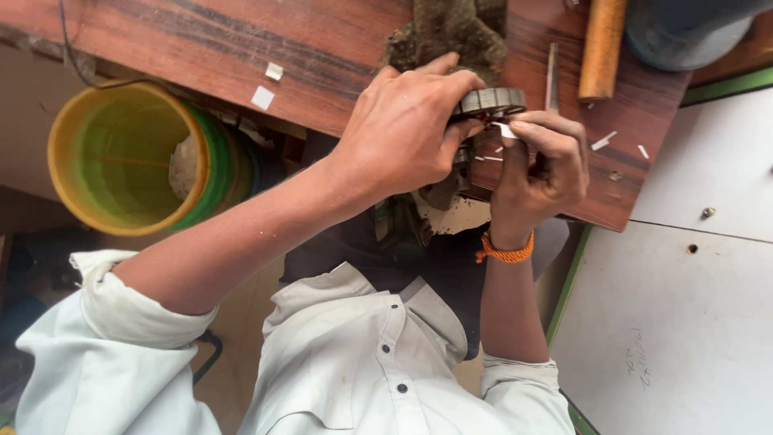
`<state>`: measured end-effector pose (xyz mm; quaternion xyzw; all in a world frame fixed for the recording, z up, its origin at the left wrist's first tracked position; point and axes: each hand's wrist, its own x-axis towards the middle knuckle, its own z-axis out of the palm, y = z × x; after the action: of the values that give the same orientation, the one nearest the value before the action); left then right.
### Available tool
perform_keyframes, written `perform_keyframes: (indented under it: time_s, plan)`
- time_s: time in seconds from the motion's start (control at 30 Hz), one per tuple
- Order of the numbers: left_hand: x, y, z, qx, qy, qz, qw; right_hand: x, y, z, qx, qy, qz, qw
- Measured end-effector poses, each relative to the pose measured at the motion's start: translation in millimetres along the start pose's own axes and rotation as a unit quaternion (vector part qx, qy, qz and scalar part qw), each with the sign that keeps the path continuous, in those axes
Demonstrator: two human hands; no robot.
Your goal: The person works on a stator assembly, inserting small white insulating pieces into slots between copper windings. They use a green screwdriver to press the pieces in and a pair of scissors to cut and trim the insulation. The person repeatedly adjusts the stator and continues inserting insulation into multiple slots.
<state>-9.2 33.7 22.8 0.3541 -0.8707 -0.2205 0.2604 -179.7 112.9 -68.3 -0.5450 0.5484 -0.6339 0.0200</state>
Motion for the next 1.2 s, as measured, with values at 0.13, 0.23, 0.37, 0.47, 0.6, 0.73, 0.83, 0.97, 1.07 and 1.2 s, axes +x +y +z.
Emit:
perform_keyframes:
  time_s: [0.13, 0.23, 0.37, 0.47, 0.6, 0.73, 0.83, 0.97, 1.07, 1.2]
  plan:
    - [7.2, 4.9, -4.2, -0.025, -0.099, -0.093, 0.99, 11.2, 7.4, 4.3, 0.013, 0.008, -0.067, 0.998]
    - [11.8, 7.1, -7.1, -0.005, -0.085, -0.07, 0.994, 19.4, 10.2, 3.5, -0.002, -0.015, -0.129, 0.991]
    - [13.4, 11.7, -5.0, 0.006, -0.106, -0.084, 0.991, 31.9, 7.3, -8.6, -0.014, -0.078, -0.187, 0.979]
    - [12.7, 13.1, -2.1, 0.019, -0.099, -0.077, 0.992, 39.0, 0.6, -16.9, -0.021, -0.114, -0.176, 0.977]
    - [11.1, 14.1, 2.5, 0.017, -0.096, -0.07, 0.993, 35.3, -13.1, -21.8, -0.016, -0.121, -0.048, 0.991]
    - [9.9, 13.6, 5.1, 0.013, -0.075, -0.046, 0.996, 36.0, -18.1, -25.2, -0.018, -0.142, -0.04, 0.989]
    - [8.5, 14.1, 6.1, 0.013, -0.061, -0.03, 0.998, 46.1, -16.3, -31.2, -0.026, -0.183, -0.093, 0.978]
    - [9.2, 15.2, 9.0, 0.014, -0.056, -0.025, 0.998, 63.4, -12.7, -38.4, -0.076, -0.233, -0.204, 0.948]
    - [10.7, 14.3, 11.2, 0.015, -0.054, -0.021, 0.998, 71.7, -12.7, -40.6, -0.094, -0.254, -0.24, 0.932]
    - [9.4, 13.7, 13.2, 0.005, -0.034, -0.017, 0.999, 76.7, -16.1, -43.5, -0.122, -0.278, -0.278, 0.912]
